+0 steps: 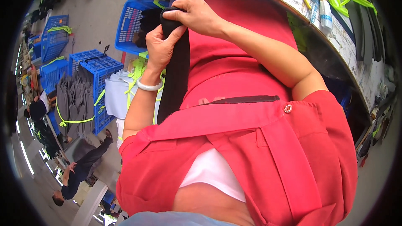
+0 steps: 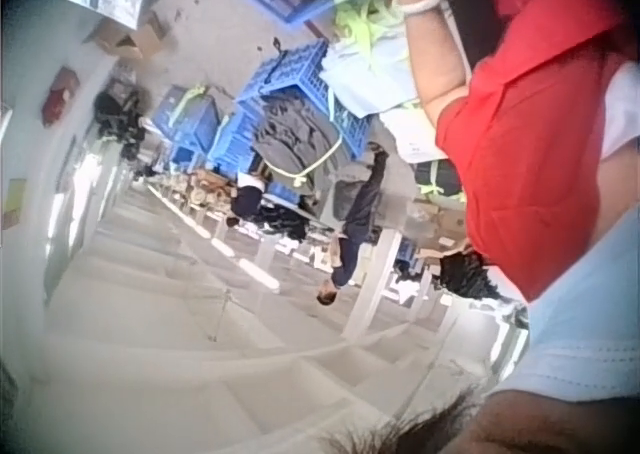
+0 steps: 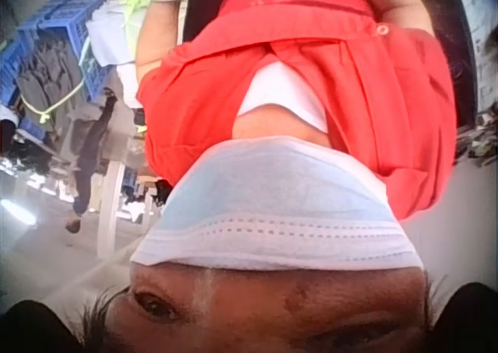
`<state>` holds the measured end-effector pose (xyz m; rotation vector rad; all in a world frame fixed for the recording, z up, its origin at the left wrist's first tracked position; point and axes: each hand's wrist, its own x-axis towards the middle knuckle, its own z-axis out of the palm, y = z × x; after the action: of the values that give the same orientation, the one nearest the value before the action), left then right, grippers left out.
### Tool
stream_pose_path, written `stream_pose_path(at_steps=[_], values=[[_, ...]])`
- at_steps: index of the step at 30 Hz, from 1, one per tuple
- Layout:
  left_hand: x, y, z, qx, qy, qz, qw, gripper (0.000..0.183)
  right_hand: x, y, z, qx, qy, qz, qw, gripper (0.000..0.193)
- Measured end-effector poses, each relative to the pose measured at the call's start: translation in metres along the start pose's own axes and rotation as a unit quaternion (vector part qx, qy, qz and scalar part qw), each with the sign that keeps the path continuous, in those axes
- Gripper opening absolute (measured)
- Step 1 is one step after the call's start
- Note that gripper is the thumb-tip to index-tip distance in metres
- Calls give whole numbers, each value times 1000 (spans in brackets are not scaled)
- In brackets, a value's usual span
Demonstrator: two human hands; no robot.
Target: Inspecting and assembling padded shoulder straps by stacking components and using a pin to secure them in a factory setting.
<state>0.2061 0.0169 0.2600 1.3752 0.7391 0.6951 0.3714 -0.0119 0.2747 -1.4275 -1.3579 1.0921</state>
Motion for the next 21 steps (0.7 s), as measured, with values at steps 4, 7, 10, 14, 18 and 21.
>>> stream_pose_path(at_steps=[4,7,10,14,18,21], values=[[3,-7,-1,-12,-30,-44,998,13,2,23,10,78,60,-1,995,37],[5,-12,-9,-182,-74,-204,959,20,2,16,-3,-79,51,-97,991,51],[7,-10,-4,-158,-53,-200,966,18,12,13,-20,89,-39,146,984,70],[8,-8,6,-49,-16,-84,995,16,-7,20,-13,-61,-4,-124,990,35],[6,-16,17,73,-26,-4,997,16,-7,32,-5,1,45,-55,997,35],[8,-18,17,37,-33,-23,998,15,-7,34,-13,146,-17,122,982,47]])
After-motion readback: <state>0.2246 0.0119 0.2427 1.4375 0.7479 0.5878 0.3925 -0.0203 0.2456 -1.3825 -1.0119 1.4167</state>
